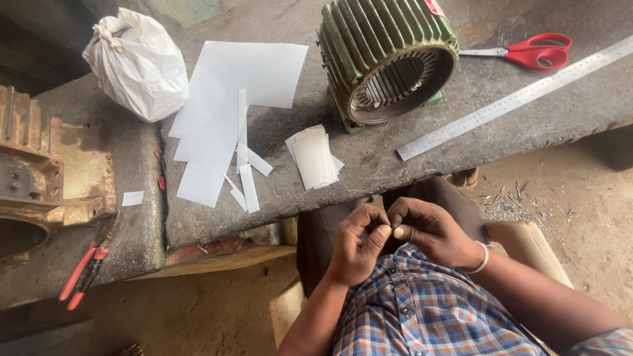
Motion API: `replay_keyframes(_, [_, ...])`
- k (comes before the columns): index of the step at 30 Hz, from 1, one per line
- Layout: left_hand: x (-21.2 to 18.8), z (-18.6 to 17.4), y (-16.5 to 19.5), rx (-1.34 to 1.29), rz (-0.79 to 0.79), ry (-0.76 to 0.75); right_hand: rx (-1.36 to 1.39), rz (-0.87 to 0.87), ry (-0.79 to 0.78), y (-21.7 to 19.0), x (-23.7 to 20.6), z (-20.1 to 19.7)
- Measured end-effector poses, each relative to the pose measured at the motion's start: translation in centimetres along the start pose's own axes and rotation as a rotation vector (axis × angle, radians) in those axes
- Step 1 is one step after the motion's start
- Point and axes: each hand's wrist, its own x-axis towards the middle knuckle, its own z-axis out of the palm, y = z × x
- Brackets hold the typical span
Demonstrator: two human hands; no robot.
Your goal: The person sits at a workbench and folds small white insulating strips by hand, then presses each folded strip into a slot of an electric motor stator housing. They repeatedly pick strips from a stack, fold them, and insert them into successive slots around the stator.
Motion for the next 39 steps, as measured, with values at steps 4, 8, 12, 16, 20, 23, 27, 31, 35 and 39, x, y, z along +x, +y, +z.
replay_keyframes(4, [2.1, 0.4, 0.2, 0.829, 0.362, 0.113, -0.924, -0.214, -0.014, -5.4, 2.8, -4.2])
replay_keyframes(8, [5.9, 0.5, -1.1, 1.323, 0.465, 0.078, -1.490, 0.117, -0.005, -7.0, 7.7, -8.6])
replay_keyframes(12, [7.1, 1.2, -2.5, 1.372, 0.320, -0.026, -1.538, 0.276, -0.168, -6.1, 10.4, -10.6])
replay_keyframes(16, [5.4, 1.6, -3.3, 1.283, 0.235, -0.065, -1.533, 0.070, -0.280, -5.6, 11.0, -12.3])
replay_keyframes(20, [4.9, 1.9, -3.7, 1.315, 0.212, -0.086, -1.594, 0.188, -0.026, -4.6, 8.9, -12.8])
replay_keyframes(23, [5.3, 2.3, -4.0, 1.332, 0.192, -0.092, -1.580, -0.012, 0.208, -3.5, 7.4, -11.8])
replay_keyframes(27, [6.0, 2.6, -4.6, 1.389, 0.213, -0.076, -1.504, -0.216, 0.188, -2.9, 6.7, -9.8])
replay_keyframes(31, [6.0, 2.3, -5.4, 1.378, 0.255, -0.075, -1.406, -0.262, 0.168, -3.1, 6.9, -8.9])
replay_keyframes(35, [5.9, 2.0, -6.1, 1.313, 0.280, -0.064, -1.411, -0.098, 0.111, -3.3, 7.7, -9.3])
replay_keyframes(39, [5.7, 2.0, -6.4, 1.310, 0.280, -0.074, -1.403, -0.054, 0.128, -3.1, 8.3, -9.5])
